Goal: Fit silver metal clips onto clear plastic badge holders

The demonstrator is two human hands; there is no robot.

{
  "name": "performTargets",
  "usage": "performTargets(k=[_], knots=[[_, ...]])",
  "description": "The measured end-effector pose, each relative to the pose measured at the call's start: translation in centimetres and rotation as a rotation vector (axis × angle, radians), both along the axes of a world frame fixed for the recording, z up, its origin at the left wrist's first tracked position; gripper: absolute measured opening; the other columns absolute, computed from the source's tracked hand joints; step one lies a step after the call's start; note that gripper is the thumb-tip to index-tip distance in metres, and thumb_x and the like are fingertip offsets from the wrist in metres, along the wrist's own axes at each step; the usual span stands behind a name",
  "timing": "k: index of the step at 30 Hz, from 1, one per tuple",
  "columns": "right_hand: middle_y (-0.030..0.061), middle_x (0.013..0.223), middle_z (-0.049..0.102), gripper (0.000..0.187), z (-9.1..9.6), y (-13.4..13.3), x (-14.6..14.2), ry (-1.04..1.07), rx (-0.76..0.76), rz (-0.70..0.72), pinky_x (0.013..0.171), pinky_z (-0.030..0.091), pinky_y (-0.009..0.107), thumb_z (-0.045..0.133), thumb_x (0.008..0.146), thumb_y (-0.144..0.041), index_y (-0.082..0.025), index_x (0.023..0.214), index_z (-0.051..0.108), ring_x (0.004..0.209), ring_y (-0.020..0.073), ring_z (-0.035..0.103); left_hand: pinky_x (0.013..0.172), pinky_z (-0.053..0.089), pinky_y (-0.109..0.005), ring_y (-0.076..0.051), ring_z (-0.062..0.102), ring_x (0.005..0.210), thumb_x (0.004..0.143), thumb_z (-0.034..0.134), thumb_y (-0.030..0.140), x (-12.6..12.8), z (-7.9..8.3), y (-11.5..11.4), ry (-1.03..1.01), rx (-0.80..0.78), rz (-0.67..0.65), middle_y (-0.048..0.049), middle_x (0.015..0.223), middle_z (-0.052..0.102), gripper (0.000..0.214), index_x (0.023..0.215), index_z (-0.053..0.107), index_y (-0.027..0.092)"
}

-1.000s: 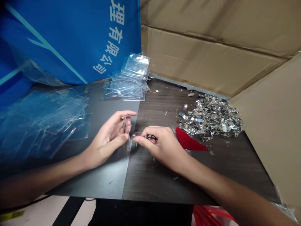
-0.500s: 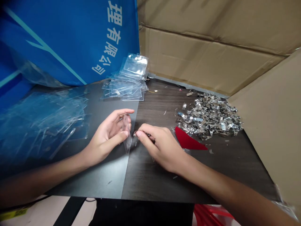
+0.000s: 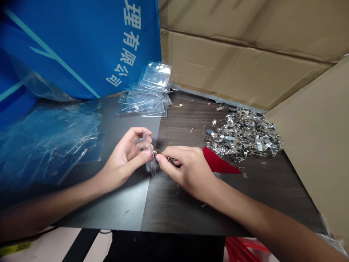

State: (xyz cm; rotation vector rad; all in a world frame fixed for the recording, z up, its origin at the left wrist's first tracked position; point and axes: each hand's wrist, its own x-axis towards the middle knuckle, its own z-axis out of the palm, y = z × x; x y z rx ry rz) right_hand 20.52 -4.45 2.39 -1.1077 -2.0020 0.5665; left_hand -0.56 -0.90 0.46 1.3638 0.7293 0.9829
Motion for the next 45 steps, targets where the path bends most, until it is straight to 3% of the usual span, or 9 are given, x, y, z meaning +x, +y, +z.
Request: performTargets(k=[10, 22, 29, 33, 37, 45], knots=[[-0.0046, 0.060, 0.046, 0.043, -0.7, 0.2, 0.2, -0.095, 0.126, -0.040, 0.055, 0.028, 0.029, 0.063, 0.105, -0.017, -0.022, 0.065, 0.048, 0.054, 0.0102, 0.038, 0.074, 0.053, -0.024, -0.011, 0.056, 0.084, 0.097, 0.077, 0.026, 0.1, 0.1, 0.1, -0.009, 0.003, 0.006, -0.0022, 0.112, 0.051, 0.035, 0.123, 0.055, 0.023], [-0.0031, 0.061, 0.049, 0.040, -0.3, 0.0, 0.4, -0.079, 0.154, 0.043, 0.054, 0.031, 0.028, 0.059, 0.109, -0.022, -0.021, 0.069, 0.061, 0.055, 0.0111, 0.041, 0.071, 0.049, -0.027, -0.012, 0.056, 0.081, 0.097, 0.075, 0.028, -0.1, 0.2, 0.3, 0.051, -0.026, 0.059, -0.0028, 0.112, 0.050, 0.038, 0.130, 0.058, 0.023], [-0.0018, 0.073, 0.060, 0.030, 0.3, 0.1, 0.4, 0.033, -0.056, 0.169, 0.063, 0.039, 0.026, 0.060, 0.111, -0.022, -0.020, 0.081, 0.064, 0.066, 0.0117, 0.052, 0.074, 0.051, -0.026, -0.014, 0.056, 0.087, 0.099, 0.076, 0.030, -0.5, 0.2, 0.3, -0.001, -0.046, -0.081, -0.0049, 0.116, 0.051, 0.043, 0.138, 0.061, 0.024], [-0.0022, 0.084, 0.066, 0.020, 0.7, -0.1, 0.5, 0.155, -0.361, 0.264, 0.068, 0.043, 0.024, 0.060, 0.112, -0.025, -0.021, 0.092, 0.065, 0.075, 0.0121, 0.058, 0.071, 0.049, -0.027, -0.014, 0.050, 0.082, 0.102, 0.075, 0.036, -0.7, 0.4, 0.0, 0.016, -0.052, -0.172, -0.0038, 0.110, 0.049, 0.049, 0.146, 0.057, 0.027], [-0.0026, 0.089, 0.062, 0.006, 0.6, -0.3, 0.5, 0.277, -0.635, 0.313, 0.070, 0.047, 0.026, 0.067, 0.106, -0.024, -0.023, 0.102, 0.063, 0.076, 0.0136, 0.055, 0.074, 0.051, -0.029, -0.014, 0.047, 0.084, 0.100, 0.077, 0.038, -0.7, 0.5, 0.0, 0.026, -0.019, -0.169, -0.0047, 0.114, 0.046, 0.052, 0.146, 0.056, 0.027], [-0.0051, 0.083, 0.054, 0.015, 0.0, -0.5, 0.2, 0.331, -0.673, 0.288, 0.063, 0.039, 0.025, 0.070, 0.097, -0.015, -0.023, 0.100, 0.059, 0.070, 0.0116, 0.048, 0.068, 0.040, -0.028, -0.014, 0.043, 0.082, 0.096, 0.082, 0.037, -0.8, 0.3, 0.5, 0.152, 0.059, -0.095, -0.0034, 0.113, 0.045, 0.056, 0.142, 0.053, 0.025]])
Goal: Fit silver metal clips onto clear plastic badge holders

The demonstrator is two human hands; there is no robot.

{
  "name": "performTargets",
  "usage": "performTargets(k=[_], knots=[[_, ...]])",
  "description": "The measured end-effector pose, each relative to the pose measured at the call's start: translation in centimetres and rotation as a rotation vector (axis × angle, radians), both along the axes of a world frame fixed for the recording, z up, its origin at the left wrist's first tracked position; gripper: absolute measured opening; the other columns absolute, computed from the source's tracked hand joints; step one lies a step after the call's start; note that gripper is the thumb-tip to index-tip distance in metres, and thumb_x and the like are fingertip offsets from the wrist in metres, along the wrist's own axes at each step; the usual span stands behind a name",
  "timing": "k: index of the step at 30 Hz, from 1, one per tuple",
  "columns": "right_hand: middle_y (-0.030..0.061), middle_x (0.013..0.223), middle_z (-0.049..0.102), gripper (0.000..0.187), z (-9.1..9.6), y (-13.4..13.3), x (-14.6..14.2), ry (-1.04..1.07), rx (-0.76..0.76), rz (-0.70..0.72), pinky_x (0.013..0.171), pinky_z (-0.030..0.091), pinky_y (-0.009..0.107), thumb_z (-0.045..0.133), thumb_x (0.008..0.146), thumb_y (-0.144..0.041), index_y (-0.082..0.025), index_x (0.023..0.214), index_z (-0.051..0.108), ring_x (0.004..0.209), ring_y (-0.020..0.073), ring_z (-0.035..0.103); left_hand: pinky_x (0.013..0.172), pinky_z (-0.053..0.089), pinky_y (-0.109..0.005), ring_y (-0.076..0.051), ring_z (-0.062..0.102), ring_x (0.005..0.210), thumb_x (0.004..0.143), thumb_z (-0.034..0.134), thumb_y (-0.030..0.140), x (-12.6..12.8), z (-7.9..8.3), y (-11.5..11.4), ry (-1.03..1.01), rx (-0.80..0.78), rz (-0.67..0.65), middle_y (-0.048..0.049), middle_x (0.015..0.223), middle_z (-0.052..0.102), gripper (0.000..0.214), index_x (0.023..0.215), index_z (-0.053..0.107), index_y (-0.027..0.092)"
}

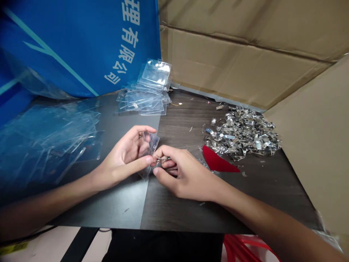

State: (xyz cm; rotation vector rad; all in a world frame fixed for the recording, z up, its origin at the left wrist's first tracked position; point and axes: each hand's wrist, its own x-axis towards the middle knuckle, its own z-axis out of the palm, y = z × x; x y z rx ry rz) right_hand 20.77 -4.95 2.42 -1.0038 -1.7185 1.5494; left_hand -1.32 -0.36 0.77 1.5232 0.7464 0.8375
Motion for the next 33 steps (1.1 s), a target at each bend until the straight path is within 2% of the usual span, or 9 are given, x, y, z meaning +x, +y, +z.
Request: performTargets(k=[5, 13, 19, 24, 33], knots=[[-0.0067, 0.078, 0.053, 0.013, 0.0, 0.1, -0.3, -0.018, 0.029, -0.029, 0.059, 0.036, 0.023, 0.069, 0.097, -0.014, -0.022, 0.099, 0.059, 0.065, 0.0098, 0.045, 0.068, 0.038, -0.028, -0.013, 0.043, 0.080, 0.092, 0.084, 0.032, 0.2, 0.1, 0.0, 0.003, -0.006, 0.055, -0.0015, 0.106, 0.044, 0.051, 0.134, 0.055, 0.026], [-0.0084, 0.072, 0.049, 0.010, -0.4, 0.0, -0.3, -0.052, 0.093, -0.059, 0.055, 0.031, 0.023, 0.066, 0.099, -0.016, -0.022, 0.099, 0.057, 0.061, 0.0092, 0.039, 0.073, 0.041, -0.031, -0.014, 0.045, 0.080, 0.088, 0.082, 0.029, 0.6, 0.6, -0.3, 0.085, 0.070, 0.138, -0.0010, 0.102, 0.046, 0.052, 0.130, 0.054, 0.023], [-0.0107, 0.065, 0.042, 0.007, -0.7, 0.1, -0.4, -0.139, 0.237, -0.082, 0.055, 0.028, 0.024, 0.063, 0.102, -0.018, -0.021, 0.097, 0.060, 0.058, 0.0089, 0.034, 0.092, 0.050, -0.036, -0.023, 0.057, 0.112, 0.088, 0.081, 0.025, 0.4, 0.3, -0.7, 0.175, 0.259, 0.235, -0.0070, 0.121, 0.055, 0.047, 0.129, 0.057, 0.026], [-0.0094, 0.067, 0.045, 0.010, -0.5, 0.1, -0.4, -0.171, 0.318, -0.092, 0.058, 0.032, 0.025, 0.060, 0.106, -0.019, -0.019, 0.096, 0.064, 0.060, 0.0092, 0.039, 0.089, 0.053, -0.036, -0.023, 0.059, 0.111, 0.088, 0.081, 0.023, 0.2, -0.2, -1.0, 0.218, 0.329, 0.267, -0.0060, 0.120, 0.057, 0.050, 0.132, 0.057, 0.029], [-0.0003, 0.083, 0.064, 0.019, -0.9, 0.4, -0.4, -0.261, 0.408, -0.198, 0.069, 0.043, 0.028, 0.060, 0.108, -0.020, -0.019, 0.094, 0.073, 0.074, 0.0144, 0.058, 0.085, 0.054, -0.034, -0.021, 0.061, 0.106, 0.090, 0.080, 0.021, 0.2, -0.7, -1.1, 0.259, 0.423, 0.336, -0.0054, 0.122, 0.058, 0.048, 0.131, 0.058, 0.030]])
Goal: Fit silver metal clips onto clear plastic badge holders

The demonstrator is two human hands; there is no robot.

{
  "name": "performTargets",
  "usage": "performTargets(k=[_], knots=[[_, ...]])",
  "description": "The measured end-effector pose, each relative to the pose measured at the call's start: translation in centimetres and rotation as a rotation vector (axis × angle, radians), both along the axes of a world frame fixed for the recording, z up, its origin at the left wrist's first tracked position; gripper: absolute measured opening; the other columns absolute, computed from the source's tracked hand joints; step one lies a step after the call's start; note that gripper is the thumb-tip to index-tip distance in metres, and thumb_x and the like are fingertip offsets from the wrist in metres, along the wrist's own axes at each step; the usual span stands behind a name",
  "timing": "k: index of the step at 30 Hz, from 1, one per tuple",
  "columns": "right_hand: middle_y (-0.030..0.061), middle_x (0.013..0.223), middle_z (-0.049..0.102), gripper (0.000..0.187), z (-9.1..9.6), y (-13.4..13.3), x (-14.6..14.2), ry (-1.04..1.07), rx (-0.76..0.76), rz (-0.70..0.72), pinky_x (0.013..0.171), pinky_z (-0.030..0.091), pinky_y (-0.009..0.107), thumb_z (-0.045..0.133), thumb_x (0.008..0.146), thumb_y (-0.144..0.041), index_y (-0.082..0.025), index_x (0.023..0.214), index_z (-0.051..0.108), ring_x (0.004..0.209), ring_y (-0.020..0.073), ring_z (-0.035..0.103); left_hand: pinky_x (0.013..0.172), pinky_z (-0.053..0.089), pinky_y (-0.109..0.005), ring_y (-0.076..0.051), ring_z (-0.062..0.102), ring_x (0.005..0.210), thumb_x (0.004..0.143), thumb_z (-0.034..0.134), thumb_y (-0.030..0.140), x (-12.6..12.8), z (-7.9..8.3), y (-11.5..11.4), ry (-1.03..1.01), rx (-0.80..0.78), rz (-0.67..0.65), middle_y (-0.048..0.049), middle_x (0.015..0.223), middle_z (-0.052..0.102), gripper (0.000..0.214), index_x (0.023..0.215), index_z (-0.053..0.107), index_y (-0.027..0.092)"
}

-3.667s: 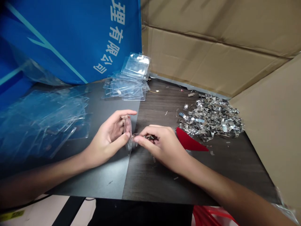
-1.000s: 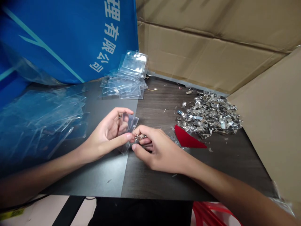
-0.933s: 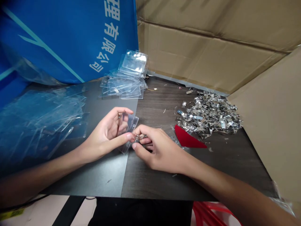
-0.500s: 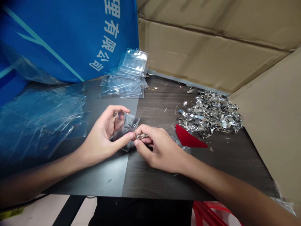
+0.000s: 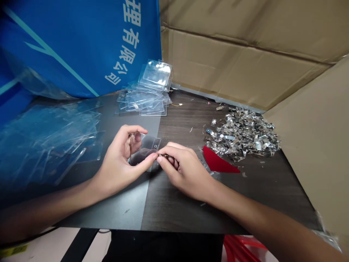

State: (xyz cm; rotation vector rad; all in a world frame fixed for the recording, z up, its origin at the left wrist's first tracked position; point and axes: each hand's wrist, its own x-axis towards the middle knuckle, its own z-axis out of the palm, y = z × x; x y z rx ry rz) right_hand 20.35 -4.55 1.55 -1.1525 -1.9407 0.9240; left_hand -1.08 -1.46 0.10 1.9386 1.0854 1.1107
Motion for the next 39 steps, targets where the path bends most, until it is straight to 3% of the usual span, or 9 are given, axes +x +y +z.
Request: performTargets(k=[8, 11, 14, 16, 21, 26, 29, 33, 39], knots=[[0.0012, 0.080, 0.070, 0.022, 0.4, -0.1, 0.0, -0.028, 0.031, -0.037, 0.066, 0.042, 0.029, 0.062, 0.106, -0.018, -0.019, 0.090, 0.077, 0.072, 0.0156, 0.061, 0.086, 0.055, -0.035, -0.022, 0.064, 0.108, 0.093, 0.079, 0.023, 0.1, 0.2, 0.0, 0.037, 0.019, -0.010, -0.0048, 0.119, 0.057, 0.045, 0.133, 0.058, 0.030], [0.0021, 0.082, 0.073, 0.024, 0.4, 0.2, 0.1, -0.027, 0.006, -0.057, 0.063, 0.042, 0.029, 0.062, 0.107, -0.022, -0.019, 0.090, 0.079, 0.070, 0.0160, 0.061, 0.082, 0.055, -0.034, -0.019, 0.064, 0.096, 0.096, 0.073, 0.023, -0.1, 1.0, 0.3, -0.008, -0.060, -0.059, -0.0041, 0.109, 0.059, 0.046, 0.138, 0.055, 0.028], [0.0050, 0.094, 0.079, 0.023, -0.2, 0.9, 0.2, -0.010, -0.069, -0.087, 0.070, 0.050, 0.033, 0.061, 0.108, -0.028, -0.022, 0.098, 0.081, 0.078, 0.0188, 0.068, 0.080, 0.056, -0.033, -0.017, 0.063, 0.086, 0.101, 0.068, 0.027, -0.5, 1.8, 1.5, -0.151, -0.197, -0.113, -0.0024, 0.099, 0.060, 0.042, 0.140, 0.053, 0.025], [0.0073, 0.109, 0.079, 0.021, -0.8, 1.3, 0.3, 0.031, -0.115, -0.134, 0.077, 0.056, 0.036, 0.062, 0.106, -0.031, -0.023, 0.113, 0.081, 0.085, 0.0200, 0.071, 0.082, 0.056, -0.034, -0.017, 0.065, 0.088, 0.099, 0.071, 0.032, -0.9, 2.3, 2.7, -0.220, -0.248, -0.094, -0.0029, 0.097, 0.063, 0.033, 0.127, 0.057, 0.022], [0.0141, 0.135, 0.067, 0.055, -2.3, 1.8, 0.5, 0.145, -0.163, -0.310, 0.087, 0.065, 0.041, 0.068, 0.099, -0.037, -0.024, 0.151, 0.060, 0.100, 0.0217, 0.073, 0.079, 0.054, -0.036, -0.019, 0.065, 0.084, 0.091, 0.076, 0.033, -1.8, 5.5, 7.7, -0.099, -0.063, 0.016, -0.0053, 0.092, 0.069, 0.018, 0.097, 0.067, 0.018], [0.0145, 0.132, 0.068, 0.038, -2.4, 2.2, 0.8, 0.131, -0.166, -0.345, 0.087, 0.064, 0.040, 0.065, 0.101, -0.037, -0.022, 0.136, 0.067, 0.100, 0.0219, 0.072, 0.082, 0.051, -0.037, -0.017, 0.063, 0.087, 0.090, 0.072, 0.017, -0.9, 10.7, 15.5, 0.105, 0.361, 0.186, -0.0024, 0.093, 0.071, 0.007, 0.089, 0.066, 0.019], [0.0137, 0.129, 0.068, 0.030, -2.2, 2.5, 1.0, 0.134, -0.138, -0.351, 0.083, 0.063, 0.037, 0.063, 0.101, -0.035, -0.022, 0.128, 0.069, 0.099, 0.0212, 0.072, 0.092, 0.047, -0.036, -0.013, 0.058, 0.098, 0.099, 0.064, 0.015, 0.6, 12.0, 19.6, 0.213, 0.469, 0.245, 0.0001, 0.101, 0.067, 0.007, 0.092, 0.062, 0.016], [0.0126, 0.125, 0.067, 0.026, -2.0, 2.7, 1.3, 0.124, -0.097, -0.357, 0.080, 0.061, 0.035, 0.061, 0.102, -0.030, -0.021, 0.124, 0.070, 0.098, 0.0201, 0.071, 0.102, 0.043, -0.039, -0.017, 0.056, 0.115, 0.107, 0.047, 0.006, 2.6, 10.3, 22.5, 0.386, 0.507, 0.262, -0.0043, 0.114, 0.064, 0.020, 0.098, 0.062, 0.016], [0.0108, 0.120, 0.068, 0.020, -1.5, 2.8, 1.5, 0.084, -0.066, -0.342, 0.080, 0.060, 0.034, 0.060, 0.101, -0.025, -0.021, 0.115, 0.073, 0.096, 0.0198, 0.071, 0.105, 0.044, -0.058, -0.040, 0.058, 0.126, 0.105, 0.038, 0.007, 3.7, 6.2, 23.5, 0.634, 0.564, 0.177, -0.0221, 0.127, 0.067, 0.032, 0.107, 0.069, 0.014]])
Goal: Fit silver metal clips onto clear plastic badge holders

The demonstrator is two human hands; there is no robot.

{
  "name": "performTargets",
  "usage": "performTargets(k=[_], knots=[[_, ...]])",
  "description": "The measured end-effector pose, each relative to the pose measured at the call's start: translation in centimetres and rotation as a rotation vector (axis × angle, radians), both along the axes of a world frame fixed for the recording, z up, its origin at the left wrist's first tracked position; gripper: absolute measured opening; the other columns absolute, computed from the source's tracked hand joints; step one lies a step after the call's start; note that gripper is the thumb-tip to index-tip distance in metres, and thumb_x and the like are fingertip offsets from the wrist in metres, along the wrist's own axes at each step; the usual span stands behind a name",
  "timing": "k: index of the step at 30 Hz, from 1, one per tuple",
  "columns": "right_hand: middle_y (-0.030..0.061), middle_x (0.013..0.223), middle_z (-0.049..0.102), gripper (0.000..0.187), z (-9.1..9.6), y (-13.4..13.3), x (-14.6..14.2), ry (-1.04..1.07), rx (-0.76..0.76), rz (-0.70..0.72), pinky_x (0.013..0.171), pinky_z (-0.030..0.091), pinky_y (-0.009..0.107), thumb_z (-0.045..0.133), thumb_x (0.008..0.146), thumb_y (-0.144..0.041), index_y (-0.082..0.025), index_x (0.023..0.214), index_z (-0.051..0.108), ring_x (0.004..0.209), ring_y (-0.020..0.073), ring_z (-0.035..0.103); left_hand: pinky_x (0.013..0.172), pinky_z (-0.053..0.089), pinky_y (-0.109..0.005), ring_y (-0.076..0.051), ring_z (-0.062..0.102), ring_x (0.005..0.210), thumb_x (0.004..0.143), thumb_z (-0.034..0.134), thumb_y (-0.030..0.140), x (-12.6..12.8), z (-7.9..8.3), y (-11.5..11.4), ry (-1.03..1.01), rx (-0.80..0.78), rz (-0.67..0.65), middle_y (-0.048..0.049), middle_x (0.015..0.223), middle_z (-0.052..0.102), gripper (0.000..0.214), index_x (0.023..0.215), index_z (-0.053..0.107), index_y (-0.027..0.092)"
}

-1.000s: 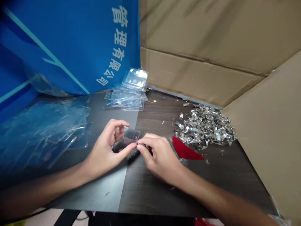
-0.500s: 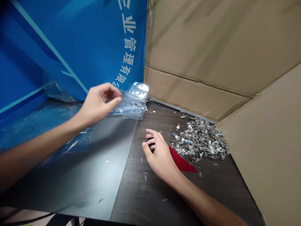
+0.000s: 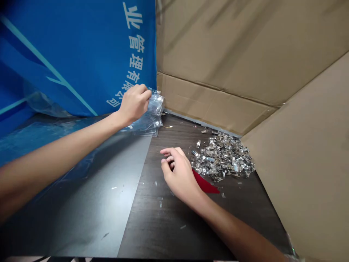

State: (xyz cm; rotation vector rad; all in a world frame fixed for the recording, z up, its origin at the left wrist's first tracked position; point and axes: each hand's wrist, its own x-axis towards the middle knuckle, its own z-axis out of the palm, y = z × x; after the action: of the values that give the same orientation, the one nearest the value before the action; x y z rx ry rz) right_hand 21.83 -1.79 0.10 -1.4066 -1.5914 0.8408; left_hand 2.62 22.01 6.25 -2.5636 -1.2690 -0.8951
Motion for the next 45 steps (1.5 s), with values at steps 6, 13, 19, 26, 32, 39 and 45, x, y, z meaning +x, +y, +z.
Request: performTargets(k=[6, 13, 19, 26, 32, 39, 45], knots=[[0.0100, 0.108, 0.075, 0.019, 2.4, 1.2, 2.2, -0.230, 0.112, -0.033, 0.078, 0.058, 0.037, 0.059, 0.100, -0.022, -0.020, 0.106, 0.077, 0.088, 0.0213, 0.070, 0.113, 0.045, -0.061, -0.044, 0.059, 0.129, 0.100, 0.066, 0.032, -1.6, -0.9, 0.8, 0.089, -0.107, -0.076, -0.0244, 0.134, 0.064, 0.034, 0.127, 0.068, 0.011], [0.0208, 0.117, 0.078, 0.033, 2.9, 5.5, 10.8, -0.861, 0.221, -0.342, 0.105, 0.054, 0.057, 0.050, 0.105, -0.020, -0.015, 0.114, 0.081, 0.114, 0.0385, 0.070, 0.122, 0.043, -0.062, -0.044, 0.055, 0.140, 0.104, 0.060, 0.048, -4.1, -1.1, -0.6, 0.185, -0.113, -0.207, -0.0261, 0.151, 0.058, 0.057, 0.149, 0.061, 0.012], [0.0172, 0.122, 0.080, 0.031, 1.4, 6.7, 13.1, -0.927, 0.147, -0.167, 0.108, 0.053, 0.052, 0.058, 0.102, -0.019, -0.016, 0.120, 0.084, 0.118, 0.0355, 0.071, 0.125, 0.043, -0.062, -0.042, 0.055, 0.143, 0.104, 0.054, 0.045, -5.9, -1.3, -2.7, 0.138, -0.141, -0.212, -0.0249, 0.153, 0.058, 0.054, 0.145, 0.068, 0.013], [0.0124, 0.119, 0.084, 0.028, 1.3, 6.6, 12.1, -0.976, 0.091, -0.013, 0.105, 0.052, 0.054, 0.061, 0.105, -0.024, -0.024, 0.114, 0.087, 0.114, 0.0351, 0.074, 0.122, 0.046, -0.065, -0.044, 0.058, 0.140, 0.103, 0.051, 0.052, -9.6, -1.2, -5.6, 0.194, -0.244, -0.184, -0.0227, 0.153, 0.061, 0.056, 0.144, 0.072, 0.018], [0.0119, 0.126, 0.082, 0.039, 0.9, 6.8, 12.2, -0.971, 0.090, 0.058, 0.110, 0.052, 0.053, 0.060, 0.098, -0.010, -0.023, 0.122, 0.088, 0.125, 0.0354, 0.072, 0.121, 0.048, -0.057, -0.042, 0.060, 0.140, 0.102, 0.057, 0.072, -12.3, -1.8, -13.1, 0.212, -0.411, -0.157, -0.0173, 0.152, 0.063, 0.066, 0.147, 0.068, 0.026], [0.0132, 0.123, 0.082, 0.038, 0.3, 7.0, 12.4, -0.993, 0.100, 0.081, 0.110, 0.053, 0.052, 0.058, 0.099, -0.013, -0.021, 0.123, 0.088, 0.122, 0.0344, 0.071, 0.107, 0.052, -0.057, -0.041, 0.065, 0.123, 0.097, 0.070, 0.053, -9.2, -4.0, -17.1, 0.216, -0.597, -0.119, -0.0167, 0.129, 0.068, 0.066, 0.155, 0.060, 0.023], [0.0145, 0.126, 0.081, 0.037, 0.6, 6.9, 12.3, -1.007, 0.094, 0.090, 0.113, 0.054, 0.051, 0.061, 0.100, -0.013, -0.019, 0.128, 0.085, 0.124, 0.0345, 0.072, 0.088, 0.056, -0.046, -0.029, 0.069, 0.092, 0.079, 0.077, 0.031, -7.1, -3.5, -15.2, -0.247, -0.943, -0.019, -0.0069, 0.100, 0.067, 0.048, 0.123, 0.061, 0.020]])
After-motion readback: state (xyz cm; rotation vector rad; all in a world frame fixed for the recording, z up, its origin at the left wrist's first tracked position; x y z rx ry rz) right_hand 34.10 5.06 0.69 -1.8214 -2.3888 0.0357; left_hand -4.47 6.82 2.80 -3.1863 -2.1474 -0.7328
